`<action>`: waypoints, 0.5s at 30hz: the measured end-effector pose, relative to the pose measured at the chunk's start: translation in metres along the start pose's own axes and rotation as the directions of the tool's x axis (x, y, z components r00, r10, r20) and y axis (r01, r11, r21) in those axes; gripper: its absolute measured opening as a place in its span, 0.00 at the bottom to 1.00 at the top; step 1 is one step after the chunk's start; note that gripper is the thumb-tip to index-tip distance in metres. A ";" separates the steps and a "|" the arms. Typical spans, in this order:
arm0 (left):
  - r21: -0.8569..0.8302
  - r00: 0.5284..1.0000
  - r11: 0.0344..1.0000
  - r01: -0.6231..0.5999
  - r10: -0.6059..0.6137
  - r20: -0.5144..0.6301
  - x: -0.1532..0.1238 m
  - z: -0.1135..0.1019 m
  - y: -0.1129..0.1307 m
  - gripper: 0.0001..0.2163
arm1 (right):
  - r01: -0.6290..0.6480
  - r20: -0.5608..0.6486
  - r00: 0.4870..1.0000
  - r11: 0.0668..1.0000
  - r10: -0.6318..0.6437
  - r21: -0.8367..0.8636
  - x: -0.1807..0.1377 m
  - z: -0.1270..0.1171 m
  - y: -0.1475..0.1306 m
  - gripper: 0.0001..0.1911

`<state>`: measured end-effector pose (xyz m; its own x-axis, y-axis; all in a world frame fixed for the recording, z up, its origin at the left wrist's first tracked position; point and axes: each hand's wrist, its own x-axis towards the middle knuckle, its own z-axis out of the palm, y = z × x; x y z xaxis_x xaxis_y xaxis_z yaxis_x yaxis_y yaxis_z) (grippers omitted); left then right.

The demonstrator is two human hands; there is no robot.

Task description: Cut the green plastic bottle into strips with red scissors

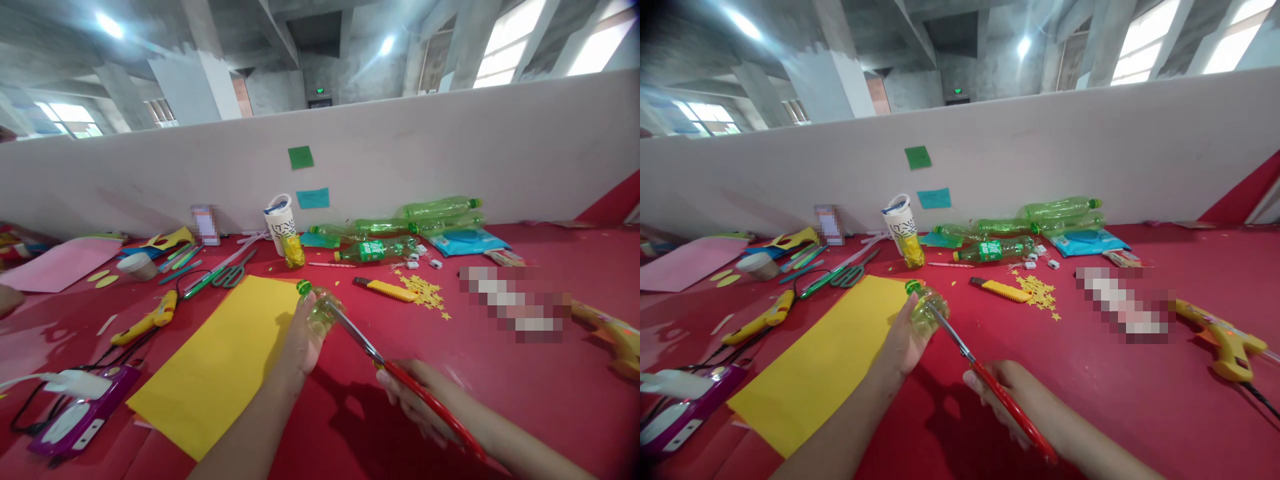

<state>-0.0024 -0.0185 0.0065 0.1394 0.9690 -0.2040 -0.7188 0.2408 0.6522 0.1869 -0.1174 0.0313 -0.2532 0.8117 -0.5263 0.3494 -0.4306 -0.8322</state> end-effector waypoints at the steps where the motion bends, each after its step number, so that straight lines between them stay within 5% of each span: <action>1: -0.009 1.000 1.000 0.003 -0.003 -0.002 0.000 0.001 0.001 0.12 | 0.004 -0.001 1.000 1.000 -0.004 0.001 -0.001 0.000 -0.001 0.24; 11: -0.057 0.998 0.998 0.014 -0.017 -0.064 0.000 0.001 0.004 0.11 | -0.060 -0.013 0.998 0.991 0.059 -0.120 -0.005 0.003 -0.013 0.23; 15: -0.058 0.997 0.998 0.027 -0.031 -0.075 -0.001 0.002 0.007 0.10 | 0.004 0.004 1.000 0.993 -0.004 -0.114 -0.003 0.003 -0.011 0.25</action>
<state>-0.0061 -0.0180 0.0132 0.1103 0.9540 -0.2788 -0.7532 0.2632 0.6029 0.1808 -0.1162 0.0414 -0.2583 0.8115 -0.5241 0.4489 -0.3796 -0.8089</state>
